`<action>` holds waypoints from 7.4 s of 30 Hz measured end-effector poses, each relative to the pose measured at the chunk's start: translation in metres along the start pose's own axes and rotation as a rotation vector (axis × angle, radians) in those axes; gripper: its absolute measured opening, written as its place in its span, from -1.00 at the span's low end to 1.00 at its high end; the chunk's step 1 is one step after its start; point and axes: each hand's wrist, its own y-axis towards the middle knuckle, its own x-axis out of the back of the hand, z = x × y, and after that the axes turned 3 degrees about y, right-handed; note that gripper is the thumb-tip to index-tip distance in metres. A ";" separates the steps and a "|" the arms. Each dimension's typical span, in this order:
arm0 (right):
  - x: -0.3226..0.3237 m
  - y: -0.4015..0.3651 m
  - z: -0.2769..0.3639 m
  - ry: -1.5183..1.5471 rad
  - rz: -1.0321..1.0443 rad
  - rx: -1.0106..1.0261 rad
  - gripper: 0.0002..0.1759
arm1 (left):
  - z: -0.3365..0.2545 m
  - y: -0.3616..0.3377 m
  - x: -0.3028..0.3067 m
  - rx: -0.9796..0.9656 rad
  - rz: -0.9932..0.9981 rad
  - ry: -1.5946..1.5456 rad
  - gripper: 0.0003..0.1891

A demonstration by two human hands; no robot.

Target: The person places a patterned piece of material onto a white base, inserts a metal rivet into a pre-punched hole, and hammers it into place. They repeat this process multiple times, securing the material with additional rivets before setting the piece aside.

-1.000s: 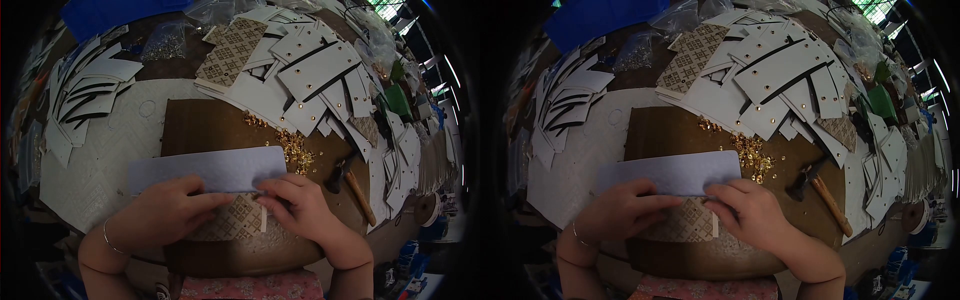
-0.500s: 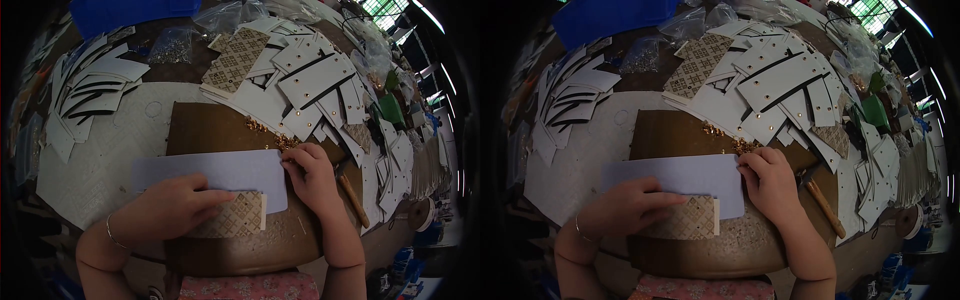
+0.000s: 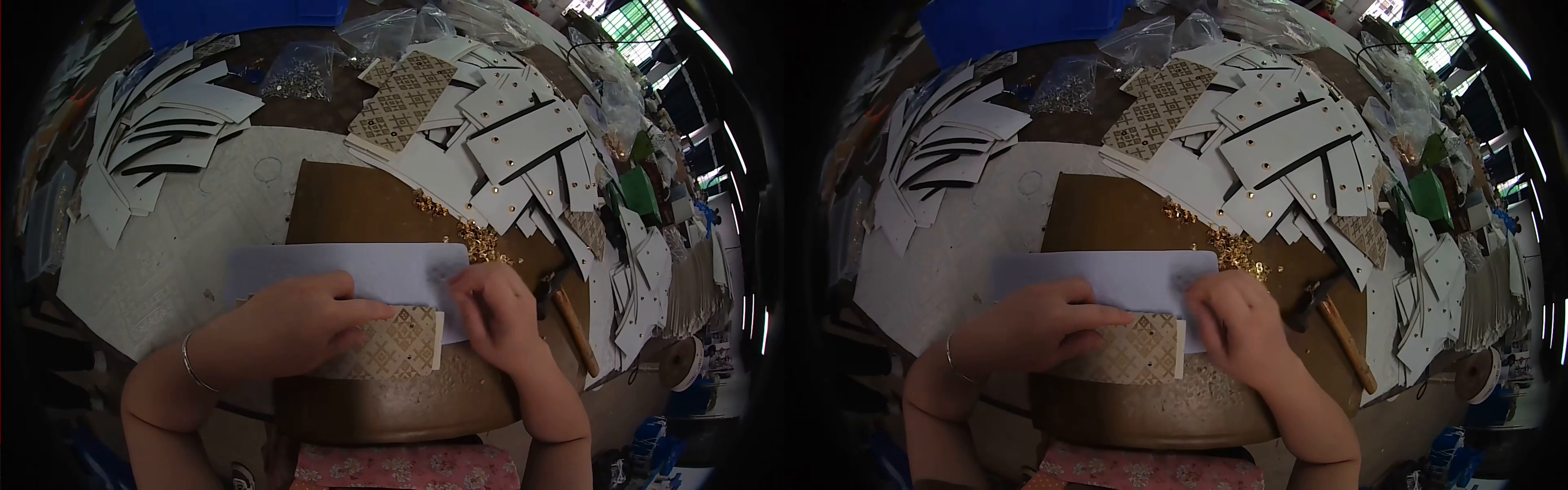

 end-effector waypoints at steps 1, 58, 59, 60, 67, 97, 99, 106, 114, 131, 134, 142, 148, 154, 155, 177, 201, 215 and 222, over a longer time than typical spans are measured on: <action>-0.002 -0.001 0.010 0.172 0.063 -0.003 -0.77 | 0.000 0.000 0.000 -0.009 0.005 0.002 -0.64; 0.040 -0.071 0.049 -0.161 0.051 -0.284 -0.51 | 0.007 0.002 -0.003 -0.046 -0.002 -0.002 -0.68; 0.053 -0.070 0.046 -0.158 0.046 -0.355 -0.49 | 0.007 0.002 -0.004 -0.048 0.000 -0.003 -0.68; 0.065 -0.077 0.036 -0.160 0.050 -0.355 -0.49 | 0.006 0.001 -0.004 -0.049 -0.004 0.007 -0.68; 0.093 -0.082 -0.022 -0.494 -0.052 -0.472 -0.63 | 0.005 0.002 -0.003 -0.038 -0.011 0.005 -0.68; -0.008 0.004 0.033 0.271 0.355 -0.154 -0.79 | 0.014 0.002 0.039 0.161 -0.356 -0.238 -0.65; -0.007 0.003 0.028 0.267 0.335 -0.131 -0.78 | 0.010 0.001 0.040 0.152 -0.320 -0.218 -0.63; 0.007 -0.004 0.021 0.826 0.190 -0.719 -0.88 | 0.004 0.001 0.027 0.058 -0.105 -0.145 -0.53; 0.012 0.001 0.028 0.593 0.415 -0.564 -0.74 | -0.009 -0.001 0.022 0.095 0.088 -0.012 -0.38; 0.010 0.002 0.027 0.534 0.449 -0.573 -0.75 | -0.010 0.001 0.023 0.102 0.097 0.005 -0.33; 0.010 0.005 0.031 0.471 0.431 -0.534 -0.74 | -0.010 0.001 0.022 0.098 0.088 0.017 -0.34; 0.018 0.007 0.026 0.203 0.288 -0.413 -0.81 | -0.007 0.000 0.017 0.110 0.063 0.015 -0.34; 0.026 0.011 -0.013 -0.227 0.023 -0.278 -0.83 | -0.006 -0.001 0.017 0.099 0.057 0.006 -0.34; 0.016 0.016 -0.025 -0.167 0.033 -0.338 -0.85 | -0.005 -0.001 0.016 0.099 0.062 0.007 -0.34; 0.011 0.019 -0.024 -0.216 0.038 -0.297 -0.87 | -0.005 -0.001 0.016 0.097 0.062 0.007 -0.34; -0.014 -0.006 0.025 0.228 0.200 0.094 -0.57 | -0.002 -0.003 0.015 0.073 0.063 0.023 -0.38; 0.074 -0.102 0.040 -0.228 -0.212 -0.561 -0.62 | 0.012 -0.002 0.006 -0.011 0.056 0.056 -0.40; 0.063 -0.073 0.090 -0.002 -0.508 -0.282 -0.55 | 0.023 0.001 0.001 -0.066 0.061 0.052 -0.37; 0.036 -0.059 0.077 -0.229 0.108 -0.181 -0.63 | 0.022 0.001 0.001 -0.051 0.084 0.073 -0.35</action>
